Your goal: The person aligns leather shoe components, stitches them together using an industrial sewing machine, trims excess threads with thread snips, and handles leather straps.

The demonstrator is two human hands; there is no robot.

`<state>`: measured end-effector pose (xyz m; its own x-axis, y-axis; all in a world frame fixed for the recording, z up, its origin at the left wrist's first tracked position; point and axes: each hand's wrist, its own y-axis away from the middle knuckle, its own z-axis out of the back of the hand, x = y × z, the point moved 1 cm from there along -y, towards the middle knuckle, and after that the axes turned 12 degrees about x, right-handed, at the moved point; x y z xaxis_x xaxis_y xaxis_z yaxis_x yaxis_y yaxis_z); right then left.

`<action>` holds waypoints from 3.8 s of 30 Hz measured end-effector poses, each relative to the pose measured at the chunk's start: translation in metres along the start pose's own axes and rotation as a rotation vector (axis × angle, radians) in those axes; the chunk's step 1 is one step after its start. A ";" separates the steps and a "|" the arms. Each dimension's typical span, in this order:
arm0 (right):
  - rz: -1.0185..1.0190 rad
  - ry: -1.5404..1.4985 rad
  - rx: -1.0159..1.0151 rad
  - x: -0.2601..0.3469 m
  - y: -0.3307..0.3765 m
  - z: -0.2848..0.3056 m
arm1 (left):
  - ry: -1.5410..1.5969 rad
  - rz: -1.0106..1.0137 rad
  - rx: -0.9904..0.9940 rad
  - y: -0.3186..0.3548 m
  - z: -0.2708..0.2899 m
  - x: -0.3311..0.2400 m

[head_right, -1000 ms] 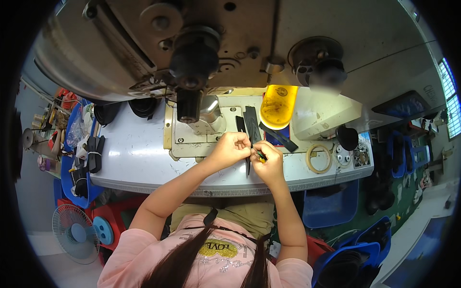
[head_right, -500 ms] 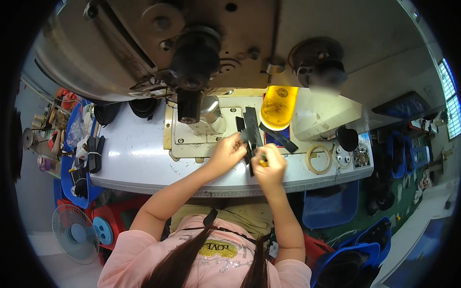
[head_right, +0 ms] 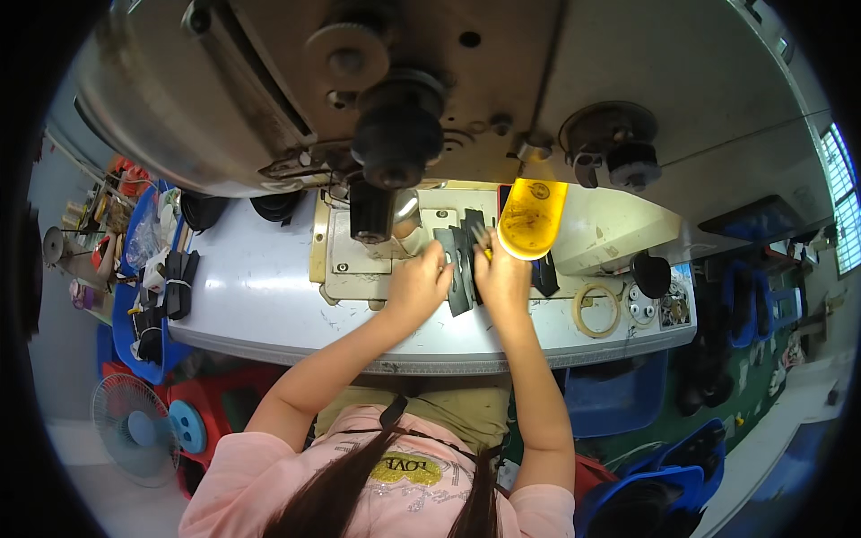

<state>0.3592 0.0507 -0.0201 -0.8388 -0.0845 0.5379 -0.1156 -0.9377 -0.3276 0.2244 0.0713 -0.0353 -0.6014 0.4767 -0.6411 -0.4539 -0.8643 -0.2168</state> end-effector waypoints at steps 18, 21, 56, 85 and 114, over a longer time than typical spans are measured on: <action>-0.194 -0.746 0.019 0.010 0.002 0.006 | 1.093 0.149 0.235 -0.016 -0.003 -0.001; -0.079 -0.534 -0.035 0.019 0.002 0.009 | 1.160 0.177 0.234 -0.016 -0.004 0.000; 0.133 -0.443 -0.081 0.017 0.029 0.004 | 1.121 0.057 0.442 -0.005 0.009 -0.004; -0.214 0.034 0.079 0.004 0.011 -0.010 | -0.005 -0.277 0.025 0.016 -0.006 -0.006; -0.023 -0.432 -0.131 0.011 0.021 0.008 | 1.239 0.225 0.244 -0.017 -0.015 -0.003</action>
<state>0.3513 0.0272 -0.0150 -0.5390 -0.2229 0.8123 -0.2214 -0.8929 -0.3920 0.2433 0.0824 -0.0407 0.2703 -0.2563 -0.9280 -0.6097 -0.7916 0.0410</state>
